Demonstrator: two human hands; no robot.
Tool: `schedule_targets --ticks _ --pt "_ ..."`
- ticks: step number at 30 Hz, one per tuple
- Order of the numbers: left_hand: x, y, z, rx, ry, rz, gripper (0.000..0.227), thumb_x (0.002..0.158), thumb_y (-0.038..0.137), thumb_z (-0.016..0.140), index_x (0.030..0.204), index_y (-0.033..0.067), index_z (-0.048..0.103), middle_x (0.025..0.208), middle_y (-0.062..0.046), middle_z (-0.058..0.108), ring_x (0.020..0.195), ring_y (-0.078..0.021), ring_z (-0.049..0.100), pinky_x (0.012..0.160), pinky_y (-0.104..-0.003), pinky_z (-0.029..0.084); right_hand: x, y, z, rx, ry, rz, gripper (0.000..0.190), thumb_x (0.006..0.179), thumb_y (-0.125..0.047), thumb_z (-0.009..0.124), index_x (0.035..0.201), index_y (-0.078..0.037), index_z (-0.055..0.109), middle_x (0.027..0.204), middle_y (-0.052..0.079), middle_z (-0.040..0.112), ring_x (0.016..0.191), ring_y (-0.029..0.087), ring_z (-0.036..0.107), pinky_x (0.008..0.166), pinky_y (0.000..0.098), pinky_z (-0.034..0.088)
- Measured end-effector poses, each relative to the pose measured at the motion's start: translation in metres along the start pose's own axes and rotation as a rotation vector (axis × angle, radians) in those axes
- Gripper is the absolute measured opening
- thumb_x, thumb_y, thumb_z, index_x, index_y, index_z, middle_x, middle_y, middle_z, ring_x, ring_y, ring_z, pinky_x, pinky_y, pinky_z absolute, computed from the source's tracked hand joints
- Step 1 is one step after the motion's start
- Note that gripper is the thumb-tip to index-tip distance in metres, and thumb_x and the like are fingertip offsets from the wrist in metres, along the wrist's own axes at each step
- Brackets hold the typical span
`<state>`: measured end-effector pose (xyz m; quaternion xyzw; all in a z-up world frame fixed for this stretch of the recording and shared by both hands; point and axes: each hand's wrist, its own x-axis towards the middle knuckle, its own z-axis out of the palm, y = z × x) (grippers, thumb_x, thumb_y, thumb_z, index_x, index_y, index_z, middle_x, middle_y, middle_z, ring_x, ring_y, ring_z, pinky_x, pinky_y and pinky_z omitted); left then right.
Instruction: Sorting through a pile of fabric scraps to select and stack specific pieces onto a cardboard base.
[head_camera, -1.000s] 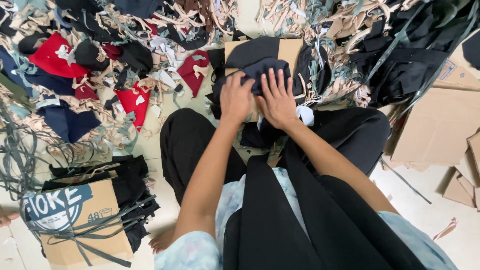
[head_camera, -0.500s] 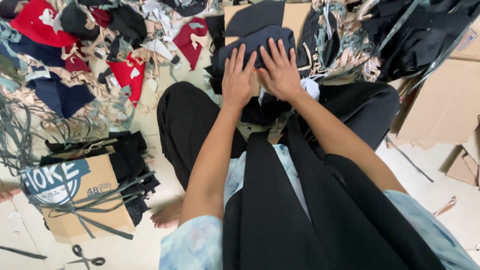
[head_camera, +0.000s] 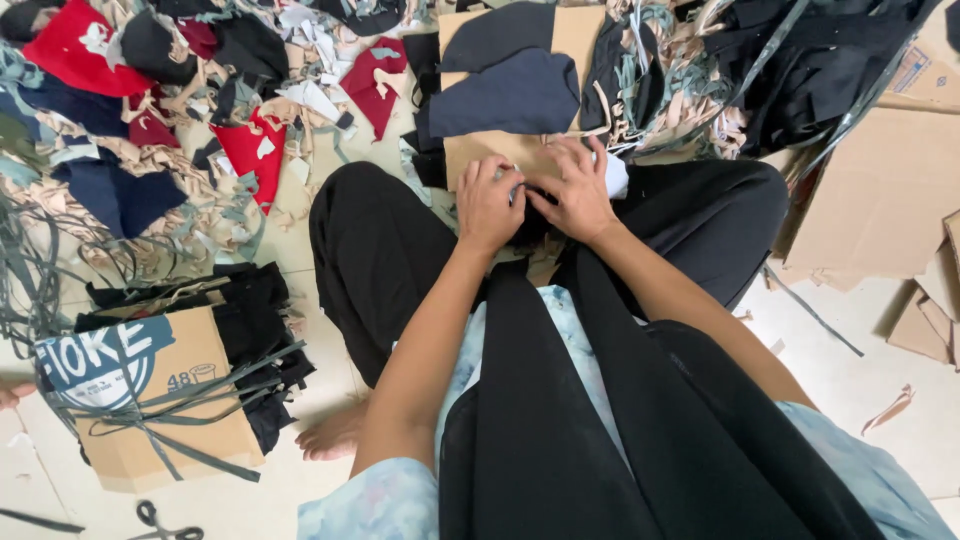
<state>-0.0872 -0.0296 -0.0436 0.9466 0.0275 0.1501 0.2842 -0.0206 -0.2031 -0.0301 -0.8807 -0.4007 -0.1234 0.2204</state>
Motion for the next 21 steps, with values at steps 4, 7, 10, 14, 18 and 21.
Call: schedule_targets --ticks 4,7,10,14,18,21 --pt "0.0 0.004 0.004 -0.042 -0.001 -0.047 0.029 0.074 0.029 0.074 0.103 0.0261 0.071 0.108 0.002 0.059 0.099 -0.0261 0.057 0.083 -0.041 0.047 0.009 -0.001 -0.012 0.03 0.069 -0.036 0.014 0.094 -0.034 0.081 0.093 -0.023 0.073 0.124 0.0 0.068 0.134 0.027 0.051 0.117 0.0566 0.023" --pt "0.005 0.008 0.007 -0.21 -0.177 -0.206 0.029 0.073 0.044 0.08 0.091 0.0236 0.068 0.078 0.003 0.061 0.082 -0.0286 0.062 0.084 -0.045 0.045 0.011 0.01 -0.011 0.258 0.042 0.036 0.012 0.103 -0.025 0.071 0.098 -0.015 0.068 0.105 0.0 0.076 0.119 0.019 0.067 0.115 0.0487 0.034" --pt "0.021 0.021 -0.013 -0.601 -0.367 -0.433 0.031 0.076 0.043 0.081 0.073 0.0204 0.06 0.066 0.004 0.062 0.068 -0.0213 0.061 0.069 -0.034 0.045 0.017 0.026 -0.01 0.348 0.05 0.313 0.012 0.107 -0.024 0.064 0.111 -0.012 0.063 0.097 0.011 0.073 0.093 0.033 0.073 0.081 0.0453 0.056" --pt "0.057 0.016 -0.038 -0.801 -0.307 -0.613 0.023 0.078 0.027 0.078 0.098 0.0161 0.076 0.081 -0.009 0.073 0.077 -0.023 0.071 0.07 -0.033 0.055 0.052 0.051 -0.022 0.399 0.152 0.565 0.01 0.109 -0.011 0.056 0.118 -0.013 0.052 0.099 0.017 0.073 0.09 0.044 0.071 0.065 0.0548 0.054" --pt "0.105 -0.02 -0.006 -0.628 -0.063 -0.725 0.03 0.068 0.019 0.079 0.097 0.0216 0.077 0.086 -0.004 0.077 0.086 -0.0232 0.076 0.076 -0.033 0.058 0.072 0.076 -0.018 0.582 0.292 0.714 0.005 0.112 -0.012 0.046 0.117 -0.012 0.045 0.1 0.012 0.068 0.076 0.024 0.071 0.056 0.0323 0.063" --pt "0.132 -0.027 0.023 -0.727 0.062 -0.751 0.019 0.071 0.017 0.078 0.09 0.0181 0.075 0.079 -0.004 0.076 0.074 -0.0189 0.074 0.066 -0.03 0.055 0.085 0.091 -0.009 0.763 0.436 0.776 0.007 0.113 -0.014 0.041 0.119 -0.01 0.04 0.109 0.013 0.065 0.082 0.018 0.07 0.063 0.0326 0.069"
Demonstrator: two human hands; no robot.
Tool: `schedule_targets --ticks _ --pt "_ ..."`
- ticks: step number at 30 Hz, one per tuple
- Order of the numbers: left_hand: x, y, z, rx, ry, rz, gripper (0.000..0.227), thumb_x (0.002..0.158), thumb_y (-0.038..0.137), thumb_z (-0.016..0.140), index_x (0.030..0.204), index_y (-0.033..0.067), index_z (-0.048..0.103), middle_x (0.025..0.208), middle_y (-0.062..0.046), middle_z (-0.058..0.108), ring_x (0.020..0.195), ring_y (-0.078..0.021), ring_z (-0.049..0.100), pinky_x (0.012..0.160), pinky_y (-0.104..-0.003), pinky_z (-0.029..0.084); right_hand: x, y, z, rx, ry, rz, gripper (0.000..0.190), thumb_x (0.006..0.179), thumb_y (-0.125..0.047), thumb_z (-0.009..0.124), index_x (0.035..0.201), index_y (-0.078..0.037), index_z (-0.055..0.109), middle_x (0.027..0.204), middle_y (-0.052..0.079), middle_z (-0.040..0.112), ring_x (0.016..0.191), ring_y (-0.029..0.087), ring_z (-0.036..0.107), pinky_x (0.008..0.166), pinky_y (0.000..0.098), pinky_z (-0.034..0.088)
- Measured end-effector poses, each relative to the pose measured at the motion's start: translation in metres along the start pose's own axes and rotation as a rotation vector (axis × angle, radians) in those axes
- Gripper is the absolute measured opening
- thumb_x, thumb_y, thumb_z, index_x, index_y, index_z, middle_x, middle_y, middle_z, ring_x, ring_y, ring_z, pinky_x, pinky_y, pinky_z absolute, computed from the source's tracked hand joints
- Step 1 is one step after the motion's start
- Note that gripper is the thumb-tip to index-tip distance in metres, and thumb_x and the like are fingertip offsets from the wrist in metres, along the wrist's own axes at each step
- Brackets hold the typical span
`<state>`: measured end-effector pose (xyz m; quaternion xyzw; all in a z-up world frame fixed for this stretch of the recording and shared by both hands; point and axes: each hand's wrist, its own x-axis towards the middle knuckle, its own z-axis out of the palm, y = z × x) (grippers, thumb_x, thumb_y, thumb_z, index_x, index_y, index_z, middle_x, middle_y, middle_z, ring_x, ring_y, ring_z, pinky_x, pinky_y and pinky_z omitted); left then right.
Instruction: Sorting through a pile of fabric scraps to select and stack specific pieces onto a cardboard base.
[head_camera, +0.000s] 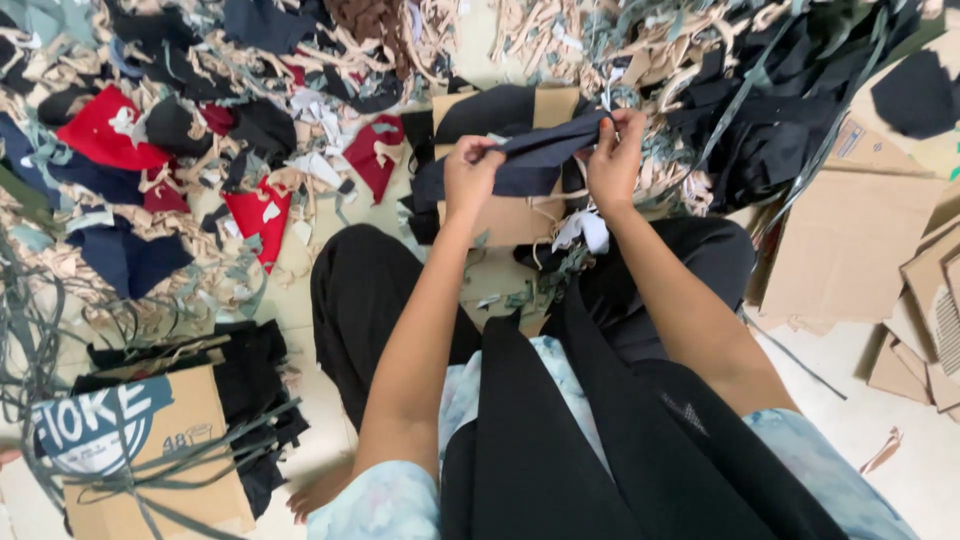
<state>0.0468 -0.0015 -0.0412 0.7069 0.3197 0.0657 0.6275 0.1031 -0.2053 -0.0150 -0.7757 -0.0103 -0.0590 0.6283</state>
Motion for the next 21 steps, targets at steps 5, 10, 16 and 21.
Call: schedule_targets --ticks 5,10,16,21 --pt "0.001 0.066 0.006 -0.335 0.209 -0.05 0.014 0.086 0.007 0.068 0.097 0.0135 0.075 0.091 -0.009 0.067 0.078 -0.0182 0.069 0.065 -0.028 0.066 0.032 -0.029 0.006 0.144 0.094 0.11 0.003 0.11 -0.011 0.042 0.108 -0.014 0.041 0.101 0.006 0.059 0.081 0.013 0.066 0.064 0.026 0.07" --pt "0.045 0.035 0.036 -0.872 0.298 -0.329 0.018 0.092 0.017 0.07 0.094 0.0097 0.053 0.085 -0.005 0.048 0.079 -0.0244 0.066 0.084 -0.048 0.064 0.053 -0.034 0.013 0.035 0.116 0.096 0.026 0.108 -0.007 0.043 0.098 -0.01 0.067 0.101 0.005 0.06 0.085 0.012 0.063 0.066 0.0251 0.068" --pt "0.026 0.029 0.024 -0.648 0.284 -0.259 0.023 0.092 0.016 0.074 0.103 0.0003 0.061 0.095 -0.017 0.06 0.079 -0.0336 0.074 0.076 -0.048 0.068 0.055 0.039 -0.003 -0.074 -0.021 0.122 0.034 0.092 -0.003 0.076 0.125 -0.008 0.069 0.124 0.009 0.051 0.095 0.025 0.069 0.07 0.0266 0.066" --pt "0.016 0.001 0.015 0.105 0.517 0.089 0.038 0.077 0.021 0.086 0.1 0.0163 0.056 0.094 0.002 0.05 0.075 -0.0126 0.064 0.064 -0.025 0.059 0.031 0.012 0.001 -0.935 -0.034 -0.303 0.061 0.091 -0.021 0.081 0.148 -0.024 0.061 0.156 0.015 0.033 0.138 0.042 0.041 0.102 0.065 0.047"
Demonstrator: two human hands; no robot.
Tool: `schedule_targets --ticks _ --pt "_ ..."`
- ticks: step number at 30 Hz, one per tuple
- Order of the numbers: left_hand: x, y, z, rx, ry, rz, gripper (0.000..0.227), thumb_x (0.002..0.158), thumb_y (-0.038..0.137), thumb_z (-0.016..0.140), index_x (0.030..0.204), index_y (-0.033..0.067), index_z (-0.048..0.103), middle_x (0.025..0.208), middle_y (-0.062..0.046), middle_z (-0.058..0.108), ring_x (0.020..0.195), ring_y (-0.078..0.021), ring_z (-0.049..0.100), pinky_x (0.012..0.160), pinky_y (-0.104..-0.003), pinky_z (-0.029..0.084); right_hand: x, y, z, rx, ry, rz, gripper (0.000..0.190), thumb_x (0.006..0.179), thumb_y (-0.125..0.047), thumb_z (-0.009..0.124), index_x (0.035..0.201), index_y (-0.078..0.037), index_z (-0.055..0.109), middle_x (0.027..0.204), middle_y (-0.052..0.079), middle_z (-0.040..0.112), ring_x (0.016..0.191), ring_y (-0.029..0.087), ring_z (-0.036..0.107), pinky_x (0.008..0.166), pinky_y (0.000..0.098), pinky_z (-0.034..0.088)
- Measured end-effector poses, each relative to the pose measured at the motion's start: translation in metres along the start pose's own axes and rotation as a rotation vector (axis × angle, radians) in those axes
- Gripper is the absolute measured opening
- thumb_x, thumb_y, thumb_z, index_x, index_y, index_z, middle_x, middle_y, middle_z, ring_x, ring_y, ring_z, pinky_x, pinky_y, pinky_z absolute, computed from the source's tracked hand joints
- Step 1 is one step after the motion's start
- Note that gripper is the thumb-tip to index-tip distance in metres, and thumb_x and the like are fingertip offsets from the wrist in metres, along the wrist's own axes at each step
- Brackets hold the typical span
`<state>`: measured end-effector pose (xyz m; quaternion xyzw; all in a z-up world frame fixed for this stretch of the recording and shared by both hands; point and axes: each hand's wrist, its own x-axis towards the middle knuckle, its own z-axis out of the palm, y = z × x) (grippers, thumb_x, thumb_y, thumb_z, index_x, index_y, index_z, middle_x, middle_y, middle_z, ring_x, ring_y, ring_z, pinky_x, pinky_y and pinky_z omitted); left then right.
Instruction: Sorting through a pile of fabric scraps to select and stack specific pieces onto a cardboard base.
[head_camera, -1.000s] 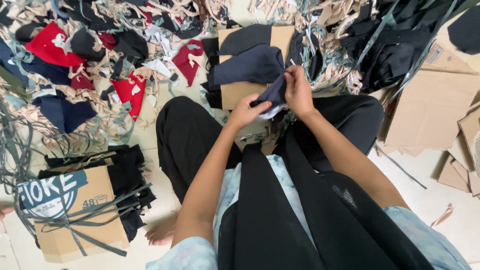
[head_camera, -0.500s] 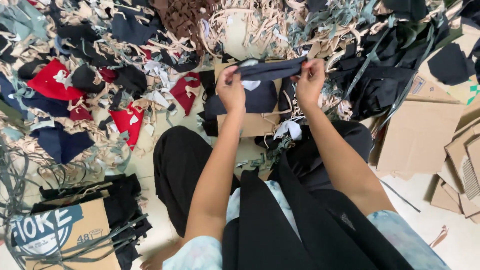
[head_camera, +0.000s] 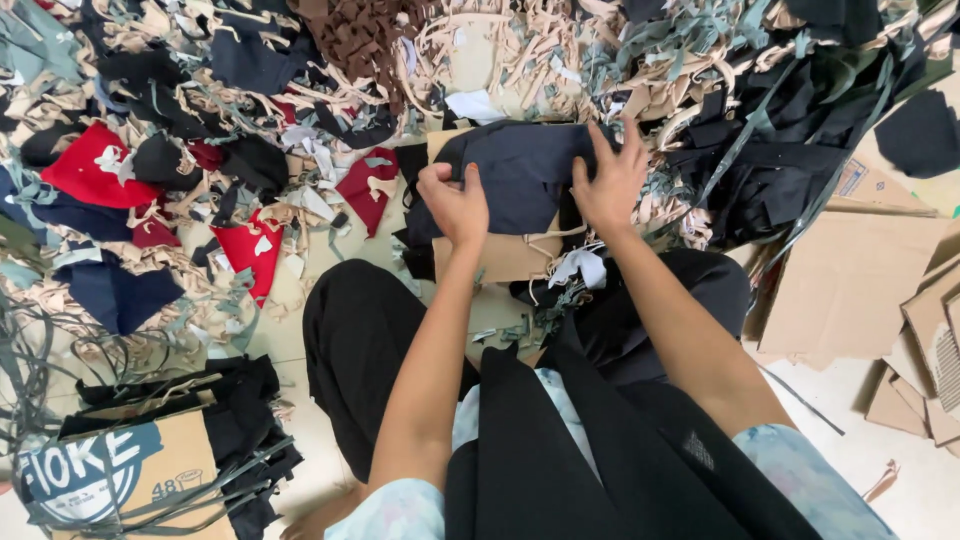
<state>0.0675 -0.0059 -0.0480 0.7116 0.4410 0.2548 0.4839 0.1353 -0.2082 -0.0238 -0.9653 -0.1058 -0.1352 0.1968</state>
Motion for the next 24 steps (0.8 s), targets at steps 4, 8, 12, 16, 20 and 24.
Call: schedule_targets --ticks 4,8,12,16,20,24 --pt "-0.014 0.031 -0.014 0.307 -0.11 0.733 0.025 0.094 0.014 0.069 0.117 0.0247 0.068 0.122 -0.003 0.061 0.115 -0.0273 0.062 0.096 -0.043 0.05 -0.009 -0.027 0.001 0.014 -0.104 -0.235 0.054 0.107 -0.019 0.064 0.159 -0.015 0.05 0.167 0.018 0.029 0.152 0.043 0.019 0.115 0.0673 0.023" --pt "-0.029 0.013 0.0 0.577 -0.446 0.939 0.046 0.105 0.029 0.05 0.15 0.0173 0.054 0.166 -0.008 0.036 0.154 -0.032 0.028 0.125 -0.058 0.015 -0.025 -0.029 0.022 -0.069 -0.284 -0.368 0.056 0.112 -0.037 0.043 0.164 -0.018 0.036 0.171 0.014 0.024 0.156 0.04 0.016 0.12 0.0661 0.009" --pt "-0.031 -0.008 0.002 0.648 -0.491 0.928 0.056 0.111 0.044 0.033 0.159 0.0167 0.042 0.168 -0.011 0.032 0.157 -0.0315 0.023 0.126 -0.058 0.01 -0.034 -0.023 0.033 -0.085 -0.381 -0.331 0.059 0.111 -0.04 0.038 0.167 -0.022 0.027 0.172 0.011 0.022 0.157 0.037 0.016 0.123 0.065 0.009" --pt "-0.03 -0.012 0.001 0.67 -0.461 0.965 0.058 0.111 0.048 0.033 0.159 0.0177 0.043 0.167 -0.009 0.033 0.156 -0.0297 0.025 0.126 -0.057 0.014 -0.036 -0.023 0.039 -0.082 -0.399 -0.306 0.058 0.112 -0.041 0.036 0.167 -0.025 0.026 0.172 0.008 0.023 0.157 0.034 0.016 0.123 0.064 0.011" --pt "-0.03 -0.024 0.009 0.672 -0.337 1.047 0.061 0.109 0.054 0.028 0.158 0.021 0.044 0.166 -0.007 0.036 0.155 -0.029 0.03 0.125 -0.056 0.017 -0.04 -0.016 0.048 -0.067 -0.295 -0.358 0.058 0.111 -0.043 0.036 0.166 -0.025 0.031 0.17 0.009 0.027 0.156 0.036 0.021 0.121 0.0651 0.014" --pt "-0.031 -0.025 0.012 0.69 -0.339 1.037 0.061 0.108 0.054 0.027 0.158 0.0222 0.043 0.166 -0.006 0.036 0.155 -0.0278 0.03 0.125 -0.056 0.019 -0.039 -0.015 0.05 -0.064 -0.297 -0.357 0.057 0.111 -0.044 0.034 0.165 -0.025 0.031 0.17 0.009 0.027 0.156 0.035 0.02 0.121 0.0664 0.011"
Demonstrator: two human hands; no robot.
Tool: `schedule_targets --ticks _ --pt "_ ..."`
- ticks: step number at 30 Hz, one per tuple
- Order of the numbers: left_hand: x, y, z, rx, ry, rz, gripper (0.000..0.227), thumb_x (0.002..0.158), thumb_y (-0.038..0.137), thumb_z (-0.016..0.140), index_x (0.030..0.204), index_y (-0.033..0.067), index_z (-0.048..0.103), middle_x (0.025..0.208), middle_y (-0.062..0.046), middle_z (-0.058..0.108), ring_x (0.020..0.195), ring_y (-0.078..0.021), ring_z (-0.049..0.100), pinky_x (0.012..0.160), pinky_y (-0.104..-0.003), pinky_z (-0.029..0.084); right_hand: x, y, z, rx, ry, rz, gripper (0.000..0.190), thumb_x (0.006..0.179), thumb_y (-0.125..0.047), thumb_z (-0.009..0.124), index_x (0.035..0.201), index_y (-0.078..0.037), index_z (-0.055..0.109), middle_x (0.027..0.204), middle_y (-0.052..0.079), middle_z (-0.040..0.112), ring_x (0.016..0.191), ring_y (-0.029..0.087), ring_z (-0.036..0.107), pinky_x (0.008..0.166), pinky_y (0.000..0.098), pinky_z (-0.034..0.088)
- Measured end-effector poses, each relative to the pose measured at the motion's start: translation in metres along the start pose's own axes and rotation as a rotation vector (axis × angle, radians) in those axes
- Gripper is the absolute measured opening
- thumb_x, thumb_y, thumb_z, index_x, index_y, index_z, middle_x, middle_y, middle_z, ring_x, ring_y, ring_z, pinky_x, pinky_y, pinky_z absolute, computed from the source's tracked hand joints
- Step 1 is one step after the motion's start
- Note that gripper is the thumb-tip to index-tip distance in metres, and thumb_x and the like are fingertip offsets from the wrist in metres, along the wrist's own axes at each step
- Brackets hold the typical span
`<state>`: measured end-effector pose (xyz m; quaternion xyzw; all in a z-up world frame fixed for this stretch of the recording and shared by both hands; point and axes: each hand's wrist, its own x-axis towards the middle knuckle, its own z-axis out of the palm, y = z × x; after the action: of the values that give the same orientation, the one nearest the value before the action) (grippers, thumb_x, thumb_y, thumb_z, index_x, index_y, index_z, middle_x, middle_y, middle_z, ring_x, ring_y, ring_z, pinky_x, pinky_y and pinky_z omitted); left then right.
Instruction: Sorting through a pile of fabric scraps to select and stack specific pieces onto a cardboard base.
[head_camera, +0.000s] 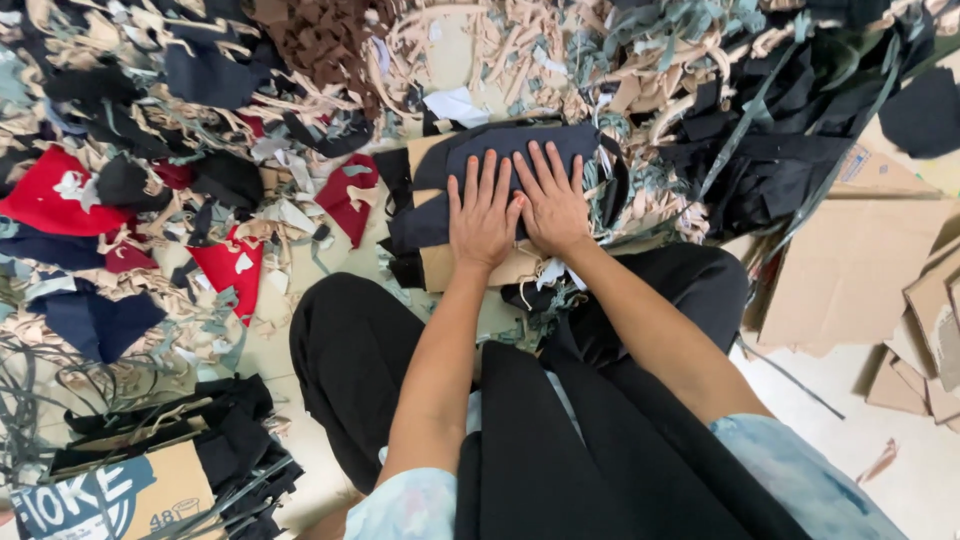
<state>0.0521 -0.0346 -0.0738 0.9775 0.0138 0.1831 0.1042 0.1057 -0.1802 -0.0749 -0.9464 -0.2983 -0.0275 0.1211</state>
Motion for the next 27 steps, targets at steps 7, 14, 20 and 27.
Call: schedule_targets --ticks 7,14,20,27 --pt "0.007 0.004 -0.02 -0.162 -0.012 -0.03 0.058 0.108 0.051 0.042 0.154 0.0165 0.05 0.165 -0.013 0.037 0.153 -0.0333 0.033 0.123 -0.061 0.017 -0.008 0.018 -0.066 0.083 0.003 0.005 0.055 0.11 -0.037 0.051 0.162 -0.022 0.041 0.17 0.012 0.028 0.156 0.037 0.02 0.119 0.0697 0.006" --pt "0.028 0.014 -0.003 -0.319 0.086 -0.031 0.034 0.091 0.016 0.068 0.124 0.0208 0.07 0.133 -0.002 0.057 0.135 -0.0307 0.051 0.116 -0.058 0.035 -0.04 0.11 -0.105 0.134 0.283 0.076 0.033 0.093 -0.008 0.075 0.127 -0.011 0.075 0.154 0.014 0.049 0.136 0.037 0.051 0.107 0.0577 0.042" --pt "0.145 0.044 -0.022 -0.348 0.193 0.049 0.011 0.095 0.019 0.072 0.105 0.0194 0.075 0.104 -0.001 0.06 0.107 -0.0273 0.058 0.106 -0.051 0.041 0.029 0.144 -0.155 -0.169 0.493 -0.02 0.014 0.096 -0.02 0.083 0.108 -0.02 0.078 0.121 0.002 0.06 0.106 0.029 0.055 0.079 0.0436 0.044" --pt "0.281 0.059 0.044 -0.803 0.027 -0.423 0.025 0.099 0.03 0.061 0.118 0.0166 0.072 0.104 -0.003 0.066 0.089 -0.0235 0.068 0.068 -0.04 0.059 0.151 0.156 -0.171 -0.188 0.593 -0.155 0.01 0.101 -0.018 0.082 0.11 -0.014 0.079 0.122 0.008 0.061 0.115 0.032 0.051 0.09 0.0495 0.041"
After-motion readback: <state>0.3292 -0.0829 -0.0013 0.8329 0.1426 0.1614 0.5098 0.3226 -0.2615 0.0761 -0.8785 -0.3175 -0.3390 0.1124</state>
